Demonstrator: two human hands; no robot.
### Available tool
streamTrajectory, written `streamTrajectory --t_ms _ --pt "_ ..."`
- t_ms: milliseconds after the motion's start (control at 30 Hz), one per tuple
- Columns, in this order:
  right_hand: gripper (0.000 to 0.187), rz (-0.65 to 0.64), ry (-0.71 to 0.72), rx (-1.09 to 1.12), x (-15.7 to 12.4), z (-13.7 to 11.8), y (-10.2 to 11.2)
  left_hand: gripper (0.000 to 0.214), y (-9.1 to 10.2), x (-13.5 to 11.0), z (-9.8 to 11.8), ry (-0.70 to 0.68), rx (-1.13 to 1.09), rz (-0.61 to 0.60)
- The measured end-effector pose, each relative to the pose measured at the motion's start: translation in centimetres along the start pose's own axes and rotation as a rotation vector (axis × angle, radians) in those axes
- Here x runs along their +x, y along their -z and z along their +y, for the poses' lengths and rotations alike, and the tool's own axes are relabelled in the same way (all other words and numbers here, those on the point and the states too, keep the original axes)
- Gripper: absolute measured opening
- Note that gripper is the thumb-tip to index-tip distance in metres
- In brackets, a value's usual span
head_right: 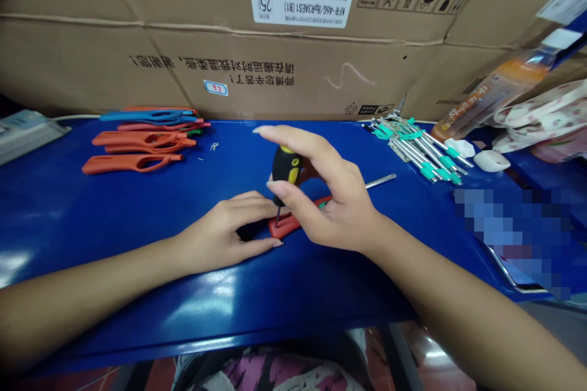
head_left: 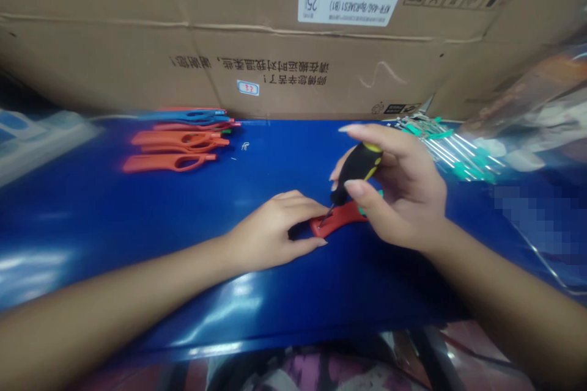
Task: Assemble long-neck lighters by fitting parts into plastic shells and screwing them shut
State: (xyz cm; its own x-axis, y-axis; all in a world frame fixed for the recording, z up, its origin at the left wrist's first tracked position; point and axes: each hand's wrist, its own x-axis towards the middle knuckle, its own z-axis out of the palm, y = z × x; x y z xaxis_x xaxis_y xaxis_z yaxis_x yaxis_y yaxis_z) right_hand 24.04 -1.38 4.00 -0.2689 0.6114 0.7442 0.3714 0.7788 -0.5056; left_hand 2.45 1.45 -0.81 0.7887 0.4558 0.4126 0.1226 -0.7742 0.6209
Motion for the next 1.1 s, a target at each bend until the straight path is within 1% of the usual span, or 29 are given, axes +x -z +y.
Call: streamTrajectory --t_ms 67,133,167,267,300,333,367,467,500,533,567,600,667,700,733,767,800,867,900,933,967,1000,1067,1100 --pt "0.054 0.084 0.108 -0.105 0.1 0.0 0.1 0.033 0.0 0.0 0.0 -0.002 0.005 -0.003" --pt "0.056 0.087 0.187 -0.152 0.1 0.0 0.2 0.033 0.1 0.1 0.1 -0.002 0.004 -0.006" --pt "0.055 0.053 0.176 -0.127 0.1 -0.1 0.2 0.035 0.1 0.1 0.2 0.000 0.007 -0.012" --pt "0.052 -0.072 0.016 0.023 0.0 -0.4 -0.1 0.043 0.2 0.0 0.4 0.006 0.042 -0.058" --pt "0.052 -0.082 -0.021 0.045 0.0 -0.5 -0.1 0.046 0.3 0.0 0.4 0.010 0.059 -0.078" --pt "0.051 -0.071 -0.025 0.038 0.0 -0.5 -0.2 0.047 0.3 -0.1 0.4 0.010 0.072 -0.094" --pt "0.051 -0.039 0.010 0.003 0.1 -0.4 -0.2 0.046 0.3 -0.1 0.5 0.007 0.082 -0.100" --pt "0.050 0.083 0.188 -0.160 0.2 0.0 0.0 0.039 0.3 -0.2 0.4 0.001 0.092 -0.105" --pt "0.048 0.096 0.227 -0.188 0.3 0.1 0.1 0.038 0.3 -0.2 0.4 0.002 0.089 -0.103" --pt "0.045 0.094 0.234 -0.190 0.3 0.1 0.2 0.037 0.3 -0.2 0.4 0.006 0.084 -0.106" --pt "0.040 0.075 0.201 -0.163 0.3 0.1 0.2 0.036 0.3 -0.1 0.4 0.008 0.076 -0.112" --pt "0.037 0.042 0.133 -0.114 0.3 0.0 0.2 0.037 0.3 -0.1 0.4 0.009 0.068 -0.118" --pt "0.036 -0.042 -0.033 0.018 0.2 -0.2 0.0 0.040 0.3 0.0 0.4 0.003 0.060 -0.126" --pt "0.037 -0.068 -0.092 0.076 0.2 -0.2 -0.1 0.041 0.3 0.0 0.4 -0.001 0.061 -0.130" --pt "0.037 -0.074 -0.116 0.112 0.2 -0.2 -0.1 0.041 0.2 0.0 0.4 -0.003 0.066 -0.132" --pt "0.037 -0.058 -0.102 0.117 0.2 -0.1 -0.2 0.040 0.2 -0.1 0.3 -0.005 0.076 -0.130" --pt "0.037 -0.016 -0.052 0.084 0.2 0.0 -0.1 0.039 0.2 -0.2 0.3 -0.004 0.089 -0.129" --pt "0.039 0.082 0.084 -0.056 0.3 0.3 0.1 0.039 0.1 -0.3 0.2 0.001 0.119 -0.118" --pt "0.043 0.101 0.148 -0.124 0.3 0.3 0.2 0.039 0.1 -0.4 0.2 0.005 0.135 -0.104" --pt "0.046 0.091 0.183 -0.169 0.3 0.2 0.3 0.039 0.0 -0.4 0.1 0.012 0.148 -0.089" --pt "0.048 0.056 0.181 -0.181 0.3 0.0 0.4 0.039 0.0 -0.4 0.1 0.021 0.157 -0.075" --pt "0.050 -0.001 0.142 -0.160 0.3 -0.2 0.4 0.039 0.0 -0.4 0.1 0.032 0.163 -0.065" --pt "0.053 -0.109 0.028 -0.065 0.2 -0.6 0.3 0.038 0.0 -0.4 0.1 0.050 0.165 -0.049" --pt "0.053 -0.132 -0.010 -0.029 0.1 -0.8 0.2 0.037 0.0 -0.3 0.1 0.055 0.162 -0.043"
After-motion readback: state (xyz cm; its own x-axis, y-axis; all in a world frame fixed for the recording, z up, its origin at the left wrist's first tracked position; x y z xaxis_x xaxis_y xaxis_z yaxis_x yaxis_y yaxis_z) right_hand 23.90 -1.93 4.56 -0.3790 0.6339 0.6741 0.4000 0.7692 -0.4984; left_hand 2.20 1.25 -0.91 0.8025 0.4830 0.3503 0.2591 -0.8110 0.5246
